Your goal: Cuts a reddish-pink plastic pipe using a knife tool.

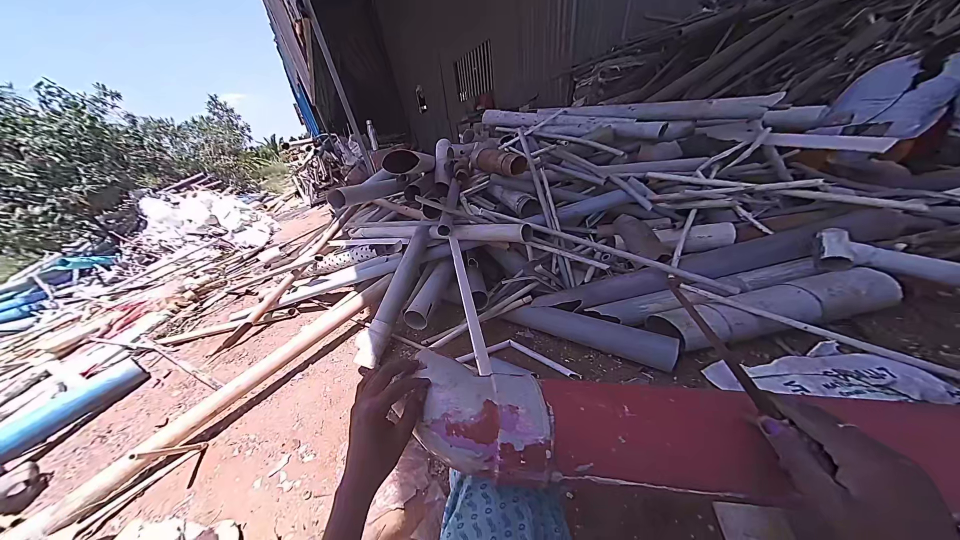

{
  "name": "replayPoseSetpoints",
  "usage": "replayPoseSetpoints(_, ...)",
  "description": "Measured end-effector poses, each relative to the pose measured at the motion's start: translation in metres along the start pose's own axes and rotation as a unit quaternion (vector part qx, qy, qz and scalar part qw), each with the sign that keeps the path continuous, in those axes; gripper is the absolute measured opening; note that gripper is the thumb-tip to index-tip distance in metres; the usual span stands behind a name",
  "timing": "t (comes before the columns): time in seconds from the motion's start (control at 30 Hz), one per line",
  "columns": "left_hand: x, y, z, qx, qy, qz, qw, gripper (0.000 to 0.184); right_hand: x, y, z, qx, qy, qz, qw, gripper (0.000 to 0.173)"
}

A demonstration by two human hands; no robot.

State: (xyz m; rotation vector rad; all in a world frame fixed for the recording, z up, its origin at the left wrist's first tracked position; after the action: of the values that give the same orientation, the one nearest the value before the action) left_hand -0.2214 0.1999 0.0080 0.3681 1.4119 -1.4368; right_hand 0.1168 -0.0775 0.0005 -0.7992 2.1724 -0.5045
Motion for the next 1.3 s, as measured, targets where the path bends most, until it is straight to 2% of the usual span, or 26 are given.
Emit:
replayPoseSetpoints(0.3, 0.003, -0.004, 0.014, 0.016, 0.017, -0.022, 0.999, 0.022, 0.001, 0.005, -0.003, 0.033, -0.038, 0.033, 0.998, 0.045)
replayPoseSetpoints(0.53, 0.0, 0.0, 0.039, 0.034, 0.076, -0.102, 0.991, 0.027, 0.001, 0.013, -0.002, 0.057, -0.047, 0.044, 0.996, 0.047)
replayPoseSetpoints(0.77, -0.009, 0.017, 0.052, -0.034, 0.066, -0.122, 0.99, 0.034, 0.002, 0.021, 0.002, 0.08, -0.057, 0.04, 0.994, 0.049)
replayPoseSetpoints(1.3, -0.021, 0.025, 0.065, -0.049, 0.015, -0.177, 0.983, 0.024, 0.001, 0.03, 0.009, 0.066, -0.065, 0.062, 0.994, 0.05)
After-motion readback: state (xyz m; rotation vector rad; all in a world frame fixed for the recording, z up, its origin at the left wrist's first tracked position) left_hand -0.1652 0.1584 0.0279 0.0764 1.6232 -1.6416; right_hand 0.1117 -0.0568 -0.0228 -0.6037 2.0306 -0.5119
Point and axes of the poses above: each hand's wrist, its own x-axis away from the middle knuckle, its own y-axis out of the palm, z = x × y, the point moved 2 cm from there along -x, towards the middle knuckle, and after that the axes turned 12 degrees about -x, right-handed, at the moved point
